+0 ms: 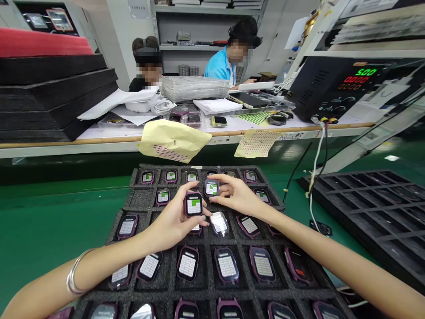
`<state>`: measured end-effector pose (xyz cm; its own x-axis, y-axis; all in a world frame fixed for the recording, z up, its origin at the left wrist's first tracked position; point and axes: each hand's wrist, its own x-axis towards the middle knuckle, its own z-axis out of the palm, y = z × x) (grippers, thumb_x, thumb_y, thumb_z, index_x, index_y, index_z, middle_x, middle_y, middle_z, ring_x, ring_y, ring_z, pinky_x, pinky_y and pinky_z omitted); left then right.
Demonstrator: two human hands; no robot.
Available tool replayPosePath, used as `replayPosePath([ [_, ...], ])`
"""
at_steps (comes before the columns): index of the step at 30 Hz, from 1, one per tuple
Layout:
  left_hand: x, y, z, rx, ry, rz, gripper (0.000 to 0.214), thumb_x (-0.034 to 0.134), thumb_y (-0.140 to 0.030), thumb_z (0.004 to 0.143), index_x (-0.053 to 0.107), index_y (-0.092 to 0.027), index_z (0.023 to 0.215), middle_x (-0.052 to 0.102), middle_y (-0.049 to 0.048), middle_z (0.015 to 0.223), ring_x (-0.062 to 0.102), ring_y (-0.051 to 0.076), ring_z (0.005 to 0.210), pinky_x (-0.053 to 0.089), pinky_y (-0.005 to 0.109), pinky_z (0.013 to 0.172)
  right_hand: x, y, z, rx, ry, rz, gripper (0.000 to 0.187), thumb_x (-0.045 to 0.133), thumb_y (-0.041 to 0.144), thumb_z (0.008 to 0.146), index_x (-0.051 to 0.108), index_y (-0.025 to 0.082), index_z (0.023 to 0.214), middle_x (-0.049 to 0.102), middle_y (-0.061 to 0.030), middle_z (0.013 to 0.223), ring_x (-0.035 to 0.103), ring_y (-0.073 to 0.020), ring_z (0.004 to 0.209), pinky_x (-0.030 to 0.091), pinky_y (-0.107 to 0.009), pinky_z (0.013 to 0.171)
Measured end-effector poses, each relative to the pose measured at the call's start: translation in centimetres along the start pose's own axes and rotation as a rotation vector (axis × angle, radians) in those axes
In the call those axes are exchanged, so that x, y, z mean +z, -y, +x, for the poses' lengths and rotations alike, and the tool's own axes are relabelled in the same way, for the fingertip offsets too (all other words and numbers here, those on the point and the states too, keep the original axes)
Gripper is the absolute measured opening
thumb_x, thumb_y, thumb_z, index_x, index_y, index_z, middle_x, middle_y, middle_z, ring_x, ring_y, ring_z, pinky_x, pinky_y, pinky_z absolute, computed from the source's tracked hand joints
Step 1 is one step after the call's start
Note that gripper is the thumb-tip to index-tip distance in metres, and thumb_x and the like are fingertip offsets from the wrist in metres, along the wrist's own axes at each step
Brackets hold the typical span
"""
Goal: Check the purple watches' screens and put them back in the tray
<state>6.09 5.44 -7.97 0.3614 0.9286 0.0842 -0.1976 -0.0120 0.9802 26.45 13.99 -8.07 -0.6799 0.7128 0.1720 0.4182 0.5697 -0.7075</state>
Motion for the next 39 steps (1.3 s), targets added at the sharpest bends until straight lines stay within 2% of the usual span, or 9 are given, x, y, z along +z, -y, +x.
replayPosePath([
  [4, -1.7, -0.3, 1.7, 0.110, -0.044, 0.537, 0.047, 0.062, -0.023, 0.082, 0.040, -0.022, 0.123, 0.058, 0.0064, 0.103, 0.060, 0.024, 0.098, 0.048, 0.042, 0.089, -0.1, -0.5, 0.3, -0.042, 0.033, -0.248, 0.043, 0.074, 0.025, 0.077, 0.061, 0.013, 0.116, 0.058, -0.0114, 0.098, 0.059, -0.0302, 0.092, 0.049, -0.045, 0.082],
  [8, -3.5, 0.4, 3.6, 0.222, 0.005, 1.109, 0.037, 0.063, -0.031, 0.080, 0.050, -0.018, 0.112, 0.058, 0.0099, 0.107, 0.054, 0.028, 0.102, 0.044, 0.045, 0.091, -1.6, 0.6, -1.0, -0.065, 0.103, -0.374, 0.047, 0.070, 0.031, 0.082, 0.059, 0.015, 0.124, 0.055, -0.0134, 0.104, 0.054, -0.0330, 0.098, 0.044, -0.048, 0.087],
  [12, -4.4, 1.3, 4.1, 0.219, 0.068, 1.249, 0.031, 0.063, -0.034, 0.079, 0.056, -0.016, 0.103, 0.057, 0.0120, 0.104, 0.052, 0.033, 0.100, 0.042, 0.052, 0.089, -5.6, 1.2, -3.3, -0.038, 0.107, -0.526, 0.038, 0.060, 0.030, 0.089, 0.057, 0.014, 0.124, 0.055, -0.0135, 0.109, 0.052, -0.0313, 0.102, 0.043, -0.044, 0.089],
  [16, -3.6, 0.0, 4.5, 0.237, 0.135, 1.402, 0.029, 0.061, -0.037, 0.080, 0.059, -0.015, 0.098, 0.053, 0.0146, 0.111, 0.049, 0.035, 0.103, 0.042, 0.052, 0.087, -9.7, 0.0, -6.6, 0.135, 0.132, -0.623, 0.024, 0.057, 0.024, 0.087, 0.065, 0.013, 0.107, 0.061, -0.0120, 0.099, 0.055, -0.0306, 0.097, 0.044, -0.041, 0.084],
  [21, 0.8, -1.8, 7.7, 0.323, 0.318, 1.452, 0.024, 0.053, -0.026, 0.084, 0.055, -0.013, 0.104, 0.054, 0.0130, 0.107, 0.049, 0.030, 0.101, 0.042, 0.045, 0.088, -10.2, -2.2, -9.1, 0.203, 0.165, -0.651, 0.037, 0.059, 0.030, 0.088, 0.060, 0.010, 0.118, 0.061, -0.0133, 0.105, 0.053, -0.0313, 0.101, 0.045, -0.040, 0.084],
  [25, 4.7, -0.8, 10.9, 0.321, 0.457, 1.502, 0.025, 0.063, -0.026, 0.077, 0.059, -0.012, 0.097, 0.055, 0.0158, 0.104, 0.050, 0.034, 0.101, 0.042, 0.049, 0.087, -9.4, -2.8, -8.6, 0.219, 0.167, -0.668, 0.042, 0.062, 0.035, 0.087, 0.059, 0.010, 0.120, 0.061, -0.0140, 0.101, 0.054, -0.0328, 0.099, 0.046, -0.039, 0.078],
  [28, 6.2, 0.3, 12.8, 0.265, 0.542, 1.499, 0.022, 0.071, -0.023, 0.068, 0.060, -0.012, 0.084, 0.057, 0.0161, 0.098, 0.053, 0.037, 0.098, 0.043, 0.052, 0.084, -9.5, -2.9, -7.7, 0.204, 0.194, -0.647, 0.040, 0.071, 0.031, 0.079, 0.063, 0.014, 0.115, 0.061, -0.0121, 0.098, 0.056, -0.0321, 0.094, 0.046, -0.037, 0.075],
  [33, 6.1, 1.2, 14.1, 0.216, 0.537, 1.367, 0.028, 0.076, -0.017, 0.058, 0.058, -0.013, 0.079, 0.056, 0.0138, 0.094, 0.053, 0.038, 0.098, 0.044, 0.051, 0.085, -9.8, -3.3, -6.9, 0.176, 0.185, -0.558, 0.036, 0.079, 0.025, 0.068, 0.065, 0.017, 0.101, 0.060, -0.0088, 0.090, 0.057, -0.0318, 0.089, 0.045, -0.036, 0.075],
  [39, 3.7, 0.4, 11.0, 0.214, 0.374, 1.002, 0.033, 0.068, -0.025, 0.075, 0.050, -0.017, 0.102, 0.055, 0.0096, 0.104, 0.058, 0.023, 0.092, 0.050, 0.040, 0.083, -8.9, -3.9, -8.8, 0.189, -0.024, -0.388, 0.036, 0.070, 0.037, 0.079, 0.056, 0.018, 0.105, 0.059, -0.0092, 0.102, 0.056, -0.0300, 0.098, 0.047, -0.039, 0.081],
])
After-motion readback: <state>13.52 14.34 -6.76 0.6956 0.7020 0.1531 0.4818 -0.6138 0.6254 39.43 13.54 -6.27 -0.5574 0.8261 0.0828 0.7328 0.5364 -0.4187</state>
